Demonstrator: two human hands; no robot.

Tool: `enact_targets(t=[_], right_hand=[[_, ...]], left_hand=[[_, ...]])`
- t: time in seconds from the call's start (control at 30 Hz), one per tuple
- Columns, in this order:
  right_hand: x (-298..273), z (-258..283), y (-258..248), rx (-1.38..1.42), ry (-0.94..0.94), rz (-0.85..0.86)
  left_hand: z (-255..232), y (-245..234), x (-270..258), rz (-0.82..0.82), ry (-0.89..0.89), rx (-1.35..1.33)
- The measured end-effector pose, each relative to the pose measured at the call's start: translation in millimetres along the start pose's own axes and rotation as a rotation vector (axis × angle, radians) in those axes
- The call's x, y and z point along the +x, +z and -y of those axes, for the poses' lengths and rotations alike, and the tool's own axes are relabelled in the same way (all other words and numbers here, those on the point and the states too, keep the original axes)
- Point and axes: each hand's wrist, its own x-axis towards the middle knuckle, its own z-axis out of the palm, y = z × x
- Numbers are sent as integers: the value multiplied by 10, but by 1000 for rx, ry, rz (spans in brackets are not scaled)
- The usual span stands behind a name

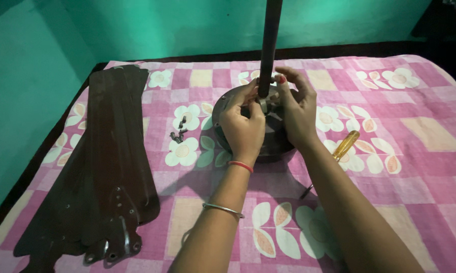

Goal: The person assembles an electric fan on a bed. They place a white plastic ring onto the central shaft of the fan motor, then attach a fan blade to the motor housing using screws and a screwdriver.

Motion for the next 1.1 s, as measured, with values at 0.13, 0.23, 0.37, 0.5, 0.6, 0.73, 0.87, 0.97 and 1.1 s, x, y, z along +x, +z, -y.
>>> enact_targets(t=[0.13,0.23,0.37,0.5,0.6,0.73,0.87,0.97,1.1], right_hand=[[-10,-11,-18,2,-5,36],[7,-50,-6,-88,35,5],[10,-49,-6,-88,28,7],[3,-35,-28,-169,-97,54],[5,-54,-22,-195,-78,57],[20,-57,-6,-180,-33,45],[17,-27,7,-158,-57,46],[12,-15,22,-168,-43,40],[8,-14,35,-221,-41,21]], left_hand=[[30,11,-3,-6,-8,-11],[31,16,0,-3,-29,-17],[0,7,11,-6,15,1],[-12,1,1,5,-21,-18],[0,-1,8,0,11,17],[-6,4,7,2,-11,-6],[-18,-1,8,-5,-20,11],[-19,3,3,-5,-34,2],[-18,2,5,6,-21,-10]])
